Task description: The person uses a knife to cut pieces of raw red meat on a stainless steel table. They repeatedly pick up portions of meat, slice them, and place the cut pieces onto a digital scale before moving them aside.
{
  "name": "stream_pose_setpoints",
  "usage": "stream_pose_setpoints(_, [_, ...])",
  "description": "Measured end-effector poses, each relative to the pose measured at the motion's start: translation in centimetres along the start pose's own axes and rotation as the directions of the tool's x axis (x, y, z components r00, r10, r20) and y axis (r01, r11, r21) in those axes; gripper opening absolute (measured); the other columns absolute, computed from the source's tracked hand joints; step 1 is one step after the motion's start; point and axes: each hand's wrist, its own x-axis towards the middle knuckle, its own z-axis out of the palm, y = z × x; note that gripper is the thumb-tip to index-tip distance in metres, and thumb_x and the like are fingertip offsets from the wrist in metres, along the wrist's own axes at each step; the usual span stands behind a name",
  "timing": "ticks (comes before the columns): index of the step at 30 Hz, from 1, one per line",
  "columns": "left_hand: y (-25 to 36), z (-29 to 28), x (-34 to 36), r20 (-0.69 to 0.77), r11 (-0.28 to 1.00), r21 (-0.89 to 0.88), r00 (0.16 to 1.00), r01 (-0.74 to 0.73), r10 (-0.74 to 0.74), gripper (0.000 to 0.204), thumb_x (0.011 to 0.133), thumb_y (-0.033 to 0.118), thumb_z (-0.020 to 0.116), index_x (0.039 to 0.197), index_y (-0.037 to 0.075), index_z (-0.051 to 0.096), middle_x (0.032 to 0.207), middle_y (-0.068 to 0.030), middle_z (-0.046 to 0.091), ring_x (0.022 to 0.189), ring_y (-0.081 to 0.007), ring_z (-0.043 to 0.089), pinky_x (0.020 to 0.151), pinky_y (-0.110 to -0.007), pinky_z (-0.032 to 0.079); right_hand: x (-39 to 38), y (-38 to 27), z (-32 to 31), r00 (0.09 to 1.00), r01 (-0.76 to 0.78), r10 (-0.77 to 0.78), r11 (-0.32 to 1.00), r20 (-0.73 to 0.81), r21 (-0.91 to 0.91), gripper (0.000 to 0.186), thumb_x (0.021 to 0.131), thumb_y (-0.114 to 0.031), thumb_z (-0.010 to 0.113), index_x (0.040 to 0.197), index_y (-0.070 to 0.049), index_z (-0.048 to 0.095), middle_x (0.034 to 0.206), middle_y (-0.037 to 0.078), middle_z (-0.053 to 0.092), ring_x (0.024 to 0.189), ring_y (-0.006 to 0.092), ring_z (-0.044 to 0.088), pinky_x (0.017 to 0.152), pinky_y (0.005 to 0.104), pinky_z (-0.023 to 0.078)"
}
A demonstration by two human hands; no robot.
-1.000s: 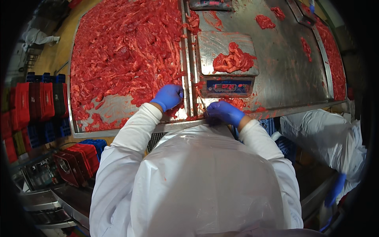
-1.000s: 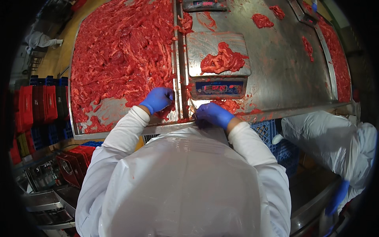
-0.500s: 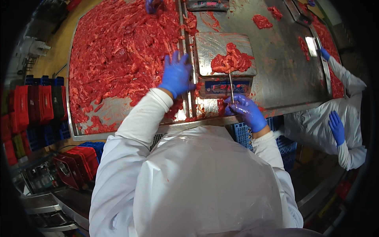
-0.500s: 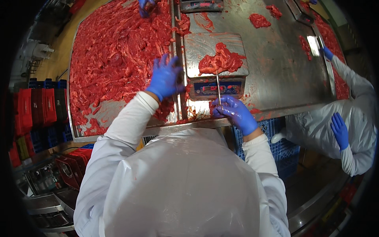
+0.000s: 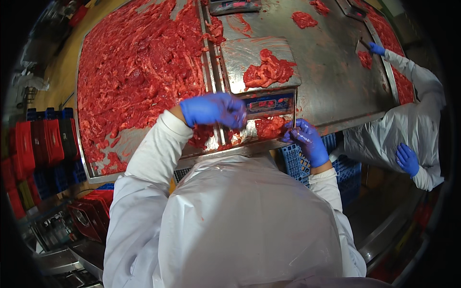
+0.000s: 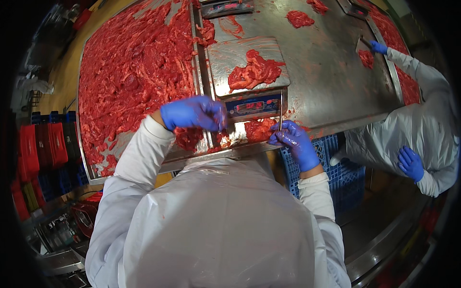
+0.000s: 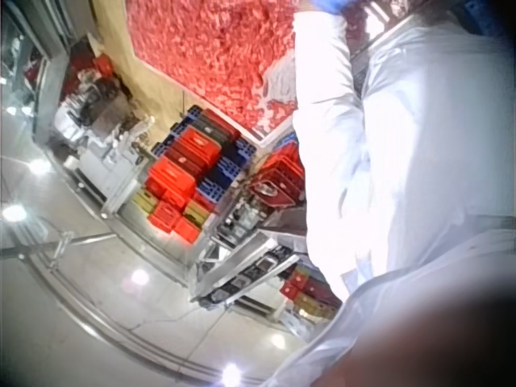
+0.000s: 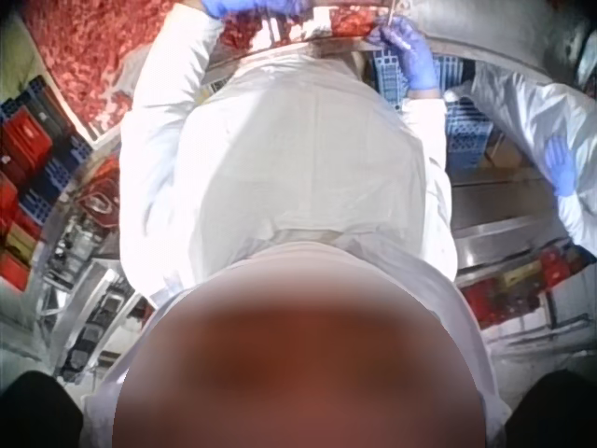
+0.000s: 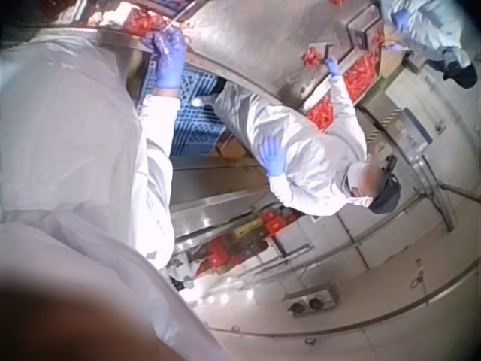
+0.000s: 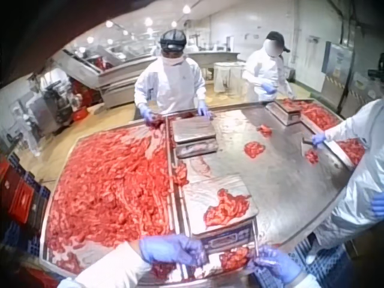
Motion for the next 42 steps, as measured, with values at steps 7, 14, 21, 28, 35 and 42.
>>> stream_pose_setpoints(7, [0.0, -4.9, 1.1, -0.761, 0.821, 0.542, 0.52, 0.18, 0.388, 0.033, 0.097, 0.023, 0.071, 0.121, 0.0, 0.073, 0.111, -0.0105, 0.077, 0.101, -0.0165, 0.071, 0.091, -0.032, 0.054, 1.1, -0.7, 1.2, 0.999, 0.02, -0.026, 0.99, -0.042, -0.143, 0.03, 0.099, -0.014, 0.071, 0.124, 0.0, 0.063, 0.1, 0.01, 0.074, 0.094, 0.0218, 0.074, 0.092, 0.036, 0.059])
stream_pose_setpoints(14, [-10.0, -7.3, -7.8, -0.781, 0.79, 0.256, 0.6, 0.558, -0.171, 0.028, 0.099, 0.028, 0.073, 0.095, 0.0, 0.075, 0.08, -0.0053, 0.068, 0.074, -0.0128, 0.055, 0.073, -0.034, 0.049, 2.9, 0.7, -8.4, 0.919, 0.073, -0.222, 0.908, -0.326, -0.413, 0.019, 0.095, -0.008, 0.076, 0.11, 0.001, 0.068, 0.1, 0.011, 0.076, 0.088, 0.0135, 0.071, 0.08, 0.0277, 0.056])
stream_pose_setpoints(21, [1.8, -1.7, 4.8, -0.422, 0.749, 0.663, 0.836, 0.02, 0.35, 0.034, 0.097, 0.029, 0.07, 0.117, 0.002, 0.075, 0.108, -0.0189, 0.074, 0.098, -0.032, 0.071, 0.089, -0.039, 0.055, 12.2, -9.8, 6.4, 0.953, 0.263, -0.286, 0.628, 0.098, -0.732, 0.018, 0.096, -0.008, 0.072, 0.112, -0.001, 0.068, 0.093, 0.004, 0.07, 0.085, 0.0106, 0.065, 0.078, 0.0284, 0.055])
stream_pose_setpoints(28, [-5.4, -5.9, -2.0, -0.836, 0.876, 0.318, 0.543, 0.363, 0.079, 0.027, 0.099, 0.022, 0.07, 0.115, 0.0, 0.075, 0.099, -0.0077, 0.076, 0.09, -0.0135, 0.067, 0.085, -0.031, 0.053, 10.9, 1.1, 12.3, 0.868, 0.476, -0.24, 0.651, 0.435, -0.591, 0.022, 0.093, -0.011, 0.072, 0.114, -0.004, 0.067, 0.092, 0.007, 0.068, 0.085, 0.0194, 0.067, 0.08, 0.0356, 0.055])
stream_pose_setpoints(35, [-12.6, -0.9, -9.0, -0.765, 0.957, -0.135, 0.588, 0.255, -0.264, 0.03, 0.099, 0.018, 0.07, 0.123, 0.0, 0.072, 0.104, -0.0095, 0.078, 0.091, -0.0193, 0.072, 0.086, -0.033, 0.056, 7.8, 5.6, 8.1, 0.838, 0.454, 0.163, 0.321, 0.521, -0.831, 0.023, 0.091, -0.011, 0.072, 0.113, -0.006, 0.069, 0.099, 0.011, 0.071, 0.094, 0.0305, 0.07, 0.087, 0.0412, 0.055])
stream_pose_setpoints(42, [-15.2, -0.3, -11.3, -0.821, 0.962, -0.176, 0.508, 0.209, -0.261, 0.032, 0.096, 0.017, 0.073, 0.123, -0.001, 0.072, 0.116, -0.0096, 0.076, 0.105, -0.0158, 0.069, 0.095, -0.031, 0.054, 8.6, -8.6, 5.2, 0.961, 0.241, -0.219, 0.963, 0.17, -0.119, 0.032, 0.092, -0.007, 0.073, 0.121, 0.002, 0.063, 0.103, 0.009, 0.071, 0.097, 0.0175, 0.068, 0.094, 0.0338, 0.054])
